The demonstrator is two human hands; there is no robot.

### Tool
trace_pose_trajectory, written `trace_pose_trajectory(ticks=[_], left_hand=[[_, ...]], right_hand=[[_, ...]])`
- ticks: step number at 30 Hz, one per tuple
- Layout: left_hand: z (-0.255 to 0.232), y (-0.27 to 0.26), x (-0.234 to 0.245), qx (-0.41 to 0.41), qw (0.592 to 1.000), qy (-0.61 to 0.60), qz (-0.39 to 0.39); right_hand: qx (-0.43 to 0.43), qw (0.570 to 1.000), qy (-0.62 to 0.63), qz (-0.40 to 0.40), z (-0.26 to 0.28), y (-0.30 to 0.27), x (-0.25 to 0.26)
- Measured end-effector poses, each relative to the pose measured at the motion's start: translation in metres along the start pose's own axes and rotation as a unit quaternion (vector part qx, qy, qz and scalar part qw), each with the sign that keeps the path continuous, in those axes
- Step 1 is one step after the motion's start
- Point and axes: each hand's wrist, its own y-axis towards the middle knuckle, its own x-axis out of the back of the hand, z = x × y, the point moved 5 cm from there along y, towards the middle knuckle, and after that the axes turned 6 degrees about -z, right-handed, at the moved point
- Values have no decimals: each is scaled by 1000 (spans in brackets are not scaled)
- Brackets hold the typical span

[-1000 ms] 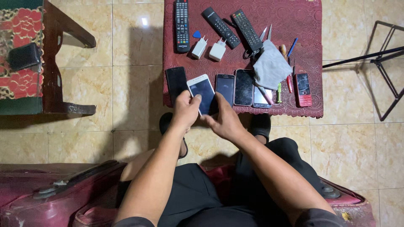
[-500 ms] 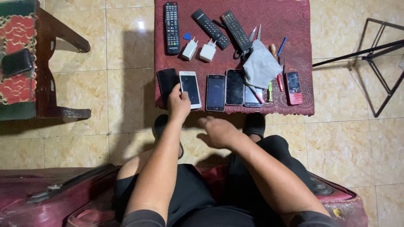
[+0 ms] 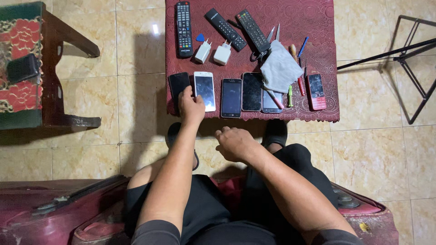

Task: The person disassembles a white smartphone using a screwdriver, removes the battery, wipes the battery and phone interior with a cloth, then reassembles the phone by inserting the battery and snapping the back cover on. The person also wipes the exterior of another black smartphone with the cloth.

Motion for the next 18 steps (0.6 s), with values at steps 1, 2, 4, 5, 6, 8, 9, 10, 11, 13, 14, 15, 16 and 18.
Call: trace_pose_trajectory(ticks=[1, 2, 4, 5, 6, 8, 9, 10, 11, 13, 14, 15, 16, 18], left_hand=[[3, 1, -1, 19, 1000, -11, 2], [3, 2, 0, 5, 1000, 1, 5], [1, 1, 0, -22, 999, 26, 10], [0, 1, 0, -26, 999, 33, 22], [-1, -1, 0, -30, 998, 40, 34], [-5, -1, 2, -36, 997, 50, 45], [-6, -3, 5, -36, 997, 54, 46], [-7, -4, 8, -37, 997, 58, 46], [-7, -4, 12, -28, 996, 78, 35], [-9, -4, 24, -12, 993, 117, 14], [-11, -3, 31, -14, 991, 131, -2], [-13, 1, 38, -16, 989, 145, -20], [-15, 3, 45, -17, 986, 159, -37], [-20, 6, 50, 1, 981, 193, -15]], right_hand=[[-4, 1000, -8, 2, -2, 2, -2], [-8, 1000, -16, 4, -4, 6, -4], [-7, 1000, -23, -5, -9, 11, -7], [-2, 1000, -23, -17, -11, 14, -7], [3, 999, -23, -29, -13, 17, -7], [-17, 999, -24, -31, -19, 22, -8], [-27, 999, -24, -30, -21, 23, -10], [-25, 999, -27, -37, -22, 25, -10], [-23, 998, -29, -45, -24, 26, -10], [-25, 997, -8, -73, -26, 31, -10], [-29, 995, 15, -92, -26, 32, -9], [-32, 992, 38, -112, -28, 34, -7], [-24, 988, 59, -137, -28, 37, -5], [-9, 976, 102, -191, -29, 45, -1]])
